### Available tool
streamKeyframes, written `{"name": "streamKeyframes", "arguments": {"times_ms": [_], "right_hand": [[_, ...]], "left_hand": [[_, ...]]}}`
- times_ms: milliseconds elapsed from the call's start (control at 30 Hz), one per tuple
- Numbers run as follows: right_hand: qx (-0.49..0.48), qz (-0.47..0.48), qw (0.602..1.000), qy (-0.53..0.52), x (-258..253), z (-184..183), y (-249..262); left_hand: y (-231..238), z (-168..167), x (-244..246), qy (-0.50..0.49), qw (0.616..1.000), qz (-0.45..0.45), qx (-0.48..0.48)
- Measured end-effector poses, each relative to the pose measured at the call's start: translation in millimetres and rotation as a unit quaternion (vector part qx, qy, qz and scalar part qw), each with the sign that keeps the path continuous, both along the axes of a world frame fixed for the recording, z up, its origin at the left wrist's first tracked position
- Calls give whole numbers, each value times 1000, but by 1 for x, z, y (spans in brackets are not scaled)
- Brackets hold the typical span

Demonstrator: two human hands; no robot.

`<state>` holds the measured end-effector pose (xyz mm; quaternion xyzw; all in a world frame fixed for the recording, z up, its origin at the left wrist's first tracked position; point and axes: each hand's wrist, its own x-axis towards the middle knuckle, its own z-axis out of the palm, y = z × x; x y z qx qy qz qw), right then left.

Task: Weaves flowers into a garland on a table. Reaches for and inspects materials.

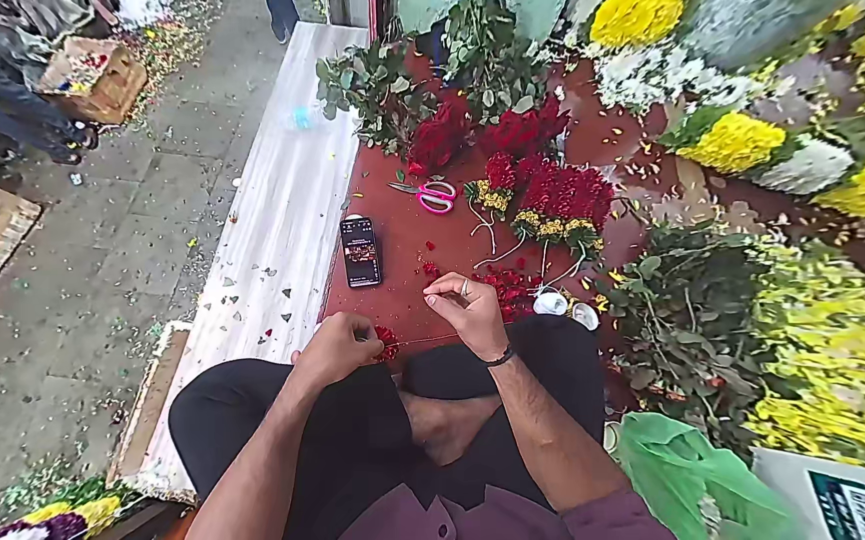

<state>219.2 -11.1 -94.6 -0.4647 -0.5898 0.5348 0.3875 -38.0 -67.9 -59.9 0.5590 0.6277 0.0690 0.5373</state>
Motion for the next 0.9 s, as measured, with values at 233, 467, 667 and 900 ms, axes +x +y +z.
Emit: {"name": "streamKeyframes", "arguments": {"times_ms": [233,467,667,900], "right_hand": [[-44,-26,996,74,-10,11,-21],[-207,61,973,79,-22,15,-42],[-228,58,972,13,-28,7,-42],[-195,101,973,-77,-18,2,-36]], "left_hand": [[-1,0,4,16,999,37,-1],[-3,-2,5,-35,998,44,0],[-1,3,10,-77,997,22,3],[-2,-1,9,-81,997,10,11]]}}
